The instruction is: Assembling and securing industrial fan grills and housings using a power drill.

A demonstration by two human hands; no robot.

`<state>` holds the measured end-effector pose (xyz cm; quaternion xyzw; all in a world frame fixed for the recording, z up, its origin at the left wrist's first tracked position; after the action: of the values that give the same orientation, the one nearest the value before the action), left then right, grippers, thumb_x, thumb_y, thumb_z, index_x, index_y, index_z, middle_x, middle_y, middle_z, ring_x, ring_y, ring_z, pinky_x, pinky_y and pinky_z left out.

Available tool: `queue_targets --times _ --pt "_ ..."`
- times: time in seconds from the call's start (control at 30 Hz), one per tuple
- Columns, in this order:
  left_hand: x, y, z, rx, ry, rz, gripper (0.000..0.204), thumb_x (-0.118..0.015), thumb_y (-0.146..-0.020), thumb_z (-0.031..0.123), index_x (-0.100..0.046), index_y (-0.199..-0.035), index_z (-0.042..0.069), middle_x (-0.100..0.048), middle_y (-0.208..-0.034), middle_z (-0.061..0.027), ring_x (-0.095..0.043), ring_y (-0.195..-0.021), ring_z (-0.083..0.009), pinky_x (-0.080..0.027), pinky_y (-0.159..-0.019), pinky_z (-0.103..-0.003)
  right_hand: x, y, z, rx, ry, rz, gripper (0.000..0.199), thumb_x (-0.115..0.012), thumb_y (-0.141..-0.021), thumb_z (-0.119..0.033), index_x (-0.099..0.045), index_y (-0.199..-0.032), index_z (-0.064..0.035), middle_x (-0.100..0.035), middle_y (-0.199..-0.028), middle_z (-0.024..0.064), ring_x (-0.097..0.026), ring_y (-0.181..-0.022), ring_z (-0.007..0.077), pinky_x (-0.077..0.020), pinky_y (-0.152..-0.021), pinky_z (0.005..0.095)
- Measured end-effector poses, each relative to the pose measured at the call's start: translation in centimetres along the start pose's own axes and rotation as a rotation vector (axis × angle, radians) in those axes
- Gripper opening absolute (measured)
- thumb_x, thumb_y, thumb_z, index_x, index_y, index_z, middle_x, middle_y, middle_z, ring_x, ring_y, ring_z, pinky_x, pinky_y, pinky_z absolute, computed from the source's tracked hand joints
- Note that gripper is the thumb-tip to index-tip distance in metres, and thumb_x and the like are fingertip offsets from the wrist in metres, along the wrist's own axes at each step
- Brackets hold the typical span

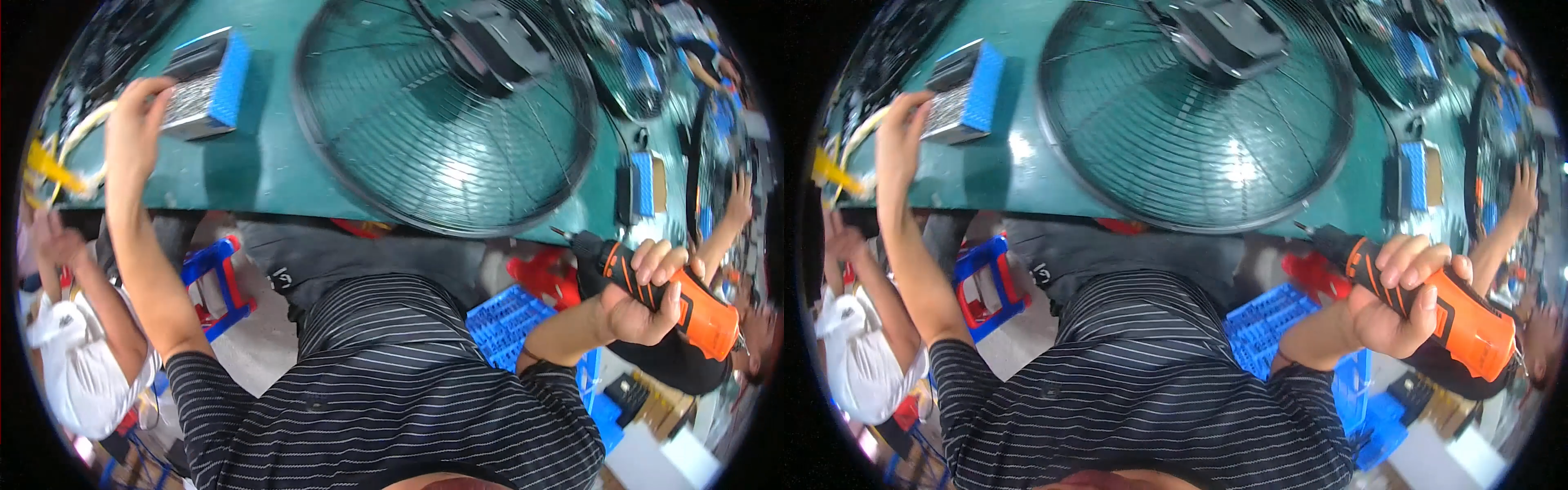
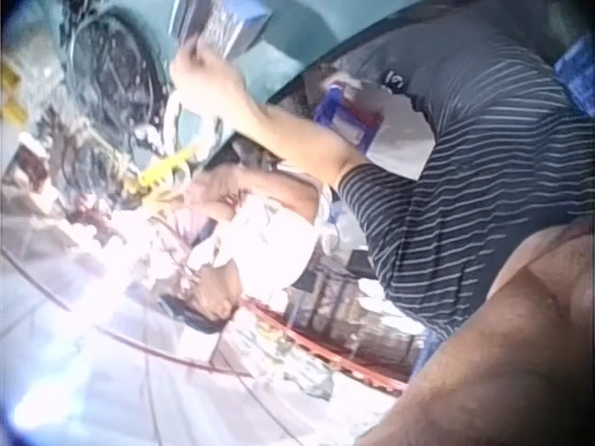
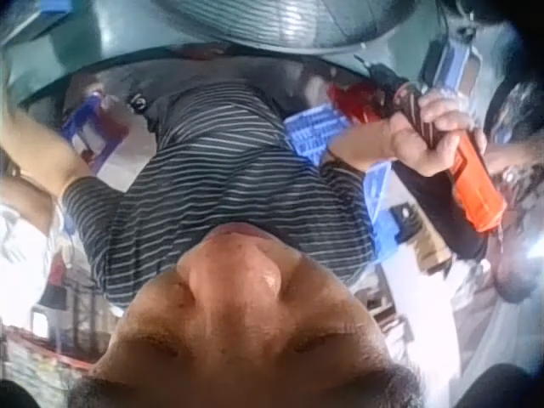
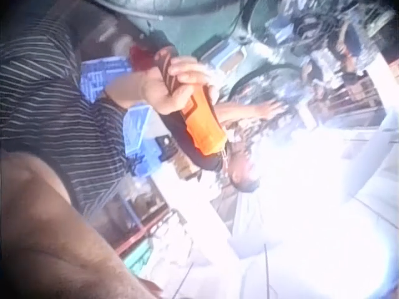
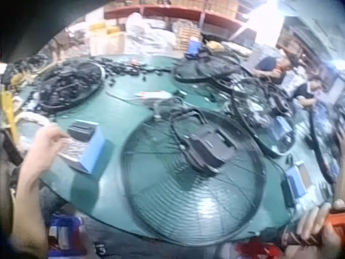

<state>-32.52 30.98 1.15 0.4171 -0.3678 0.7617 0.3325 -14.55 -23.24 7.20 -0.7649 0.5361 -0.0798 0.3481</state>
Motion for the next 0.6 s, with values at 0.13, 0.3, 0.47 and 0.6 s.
queue_targets --times 0.13,0.3,0.47,0.6 --pt "1.4 5.5 4.1 0.236 0.435 0.221 0.013 -0.064 -0.095 0.008 -0.066 -0.101 -0.004 -0.064 -0.095 -0.0026 -0.053 -0.078 -0.0083 -0.042 -0.07 -0.02 -2.8 0.3 -1.1 0.009 -0.24 0.006 0.044 -0.06 -0.087 -0.016 -0.048 -0.123 0.0037 -0.052 -0.077 0.0058 -0.05 -0.06 0.0132 -0.0414 -0.056 0.027" --pt "-7.8 13.3 16.6 0.08 1.289 -0.273 0.009 -0.069 -0.084 0.0 -0.064 -0.09 -0.005 -0.066 -0.085 -0.0173 -0.059 -0.06 -0.0158 -0.048 -0.053 -0.024 -5.8 1.1 0.0 -0.041 -0.517 0.018 0.043 -0.065 -0.086 -0.011 -0.047 -0.123 0.0023 -0.055 -0.078 0.005 -0.058 -0.062 0.0129 -0.0526 -0.057 0.0266" --pt "-13.3 17.4 23.1 0.345 1.903 -0.622 0.011 -0.065 -0.088 -0.007 -0.068 -0.099 -0.007 -0.068 -0.087 -0.0191 -0.06 -0.06 -0.0124 -0.047 -0.054 -0.022 -7.3 2.4 1.5 -0.12 -0.595 0.045 0.041 -0.068 -0.078 -0.006 -0.047 -0.113 0.0007 -0.057 -0.073 0.0041 -0.063 -0.061 0.0143 -0.0579 -0.059 0.0261" --pt "-13.6 17.3 23.7 0.343 1.833 -0.639 0.019 -0.065 -0.094 0.011 -0.066 -0.099 -0.008 -0.065 -0.078 -0.0194 -0.057 -0.052 -0.0131 -0.046 -0.048 -0.022 -7.1 2.6 1.9 -0.116 -0.582 0.045 0.043 -0.069 -0.078 -0.007 -0.047 -0.114 0.0003 -0.057 -0.074 0.0045 -0.064 -0.063 0.0145 -0.0584 -0.06 0.0254"
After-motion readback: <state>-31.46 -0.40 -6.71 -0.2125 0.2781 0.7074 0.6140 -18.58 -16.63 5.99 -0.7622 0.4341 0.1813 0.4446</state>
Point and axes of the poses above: each hand's wrist, its own y-axis away from the middle knuckle, its own x-axis out of the back of the hand, z = x × y, the point moved 6 cm from there along -y, towards the middle knuckle
